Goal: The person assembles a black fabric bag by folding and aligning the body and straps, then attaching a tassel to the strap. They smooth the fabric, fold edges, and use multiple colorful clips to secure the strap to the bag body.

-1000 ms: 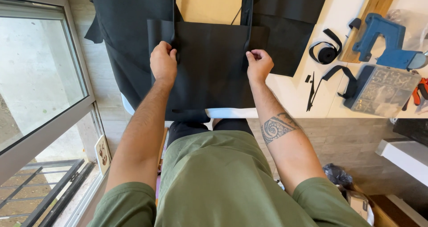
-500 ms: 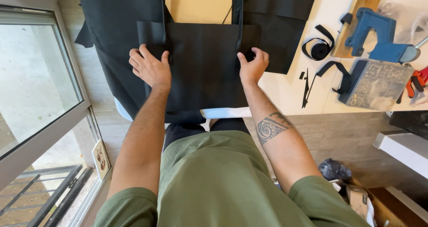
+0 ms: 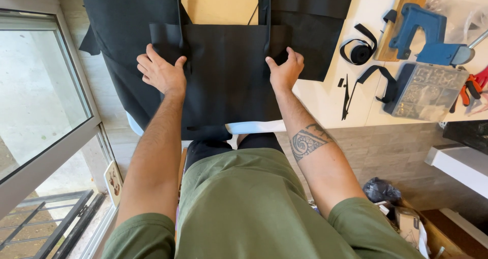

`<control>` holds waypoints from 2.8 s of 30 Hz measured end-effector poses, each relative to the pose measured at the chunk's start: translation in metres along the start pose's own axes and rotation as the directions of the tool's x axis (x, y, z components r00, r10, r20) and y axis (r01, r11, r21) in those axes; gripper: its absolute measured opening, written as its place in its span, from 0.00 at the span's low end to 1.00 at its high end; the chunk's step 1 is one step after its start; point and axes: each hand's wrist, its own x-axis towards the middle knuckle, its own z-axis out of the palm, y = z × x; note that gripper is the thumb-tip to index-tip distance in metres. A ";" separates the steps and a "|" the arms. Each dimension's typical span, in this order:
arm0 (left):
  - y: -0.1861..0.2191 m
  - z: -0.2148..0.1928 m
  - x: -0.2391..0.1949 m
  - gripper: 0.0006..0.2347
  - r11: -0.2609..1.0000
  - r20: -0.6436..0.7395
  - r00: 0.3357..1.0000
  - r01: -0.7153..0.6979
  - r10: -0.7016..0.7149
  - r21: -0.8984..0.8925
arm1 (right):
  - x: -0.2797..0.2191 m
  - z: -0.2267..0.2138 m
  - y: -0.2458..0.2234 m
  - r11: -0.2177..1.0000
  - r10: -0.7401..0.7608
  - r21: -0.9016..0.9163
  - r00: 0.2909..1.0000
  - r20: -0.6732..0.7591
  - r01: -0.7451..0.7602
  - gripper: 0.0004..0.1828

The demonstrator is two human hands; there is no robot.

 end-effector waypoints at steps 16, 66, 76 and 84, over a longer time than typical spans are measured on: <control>-0.008 0.017 0.001 0.41 1.000 -0.068 0.998 -0.015 0.014 -0.012 | 0.004 0.016 0.017 0.999 -0.044 -0.013 0.998 -0.043 0.043 0.41; -0.022 0.028 0.013 0.17 0.755 -0.221 0.776 -0.629 0.591 -0.187 | -0.006 -0.003 0.010 0.907 -0.340 -0.265 0.940 -0.001 0.328 0.28; -0.027 0.055 0.002 0.01 0.714 -0.306 0.712 -0.688 0.632 -0.127 | -0.012 0.031 0.026 0.820 -0.554 -0.338 0.790 -0.265 0.462 0.26; -0.026 0.065 0.005 0.05 0.703 -0.349 0.662 -0.711 0.664 -0.010 | -0.007 0.028 0.037 0.852 -0.522 -0.116 0.810 -0.267 0.511 0.25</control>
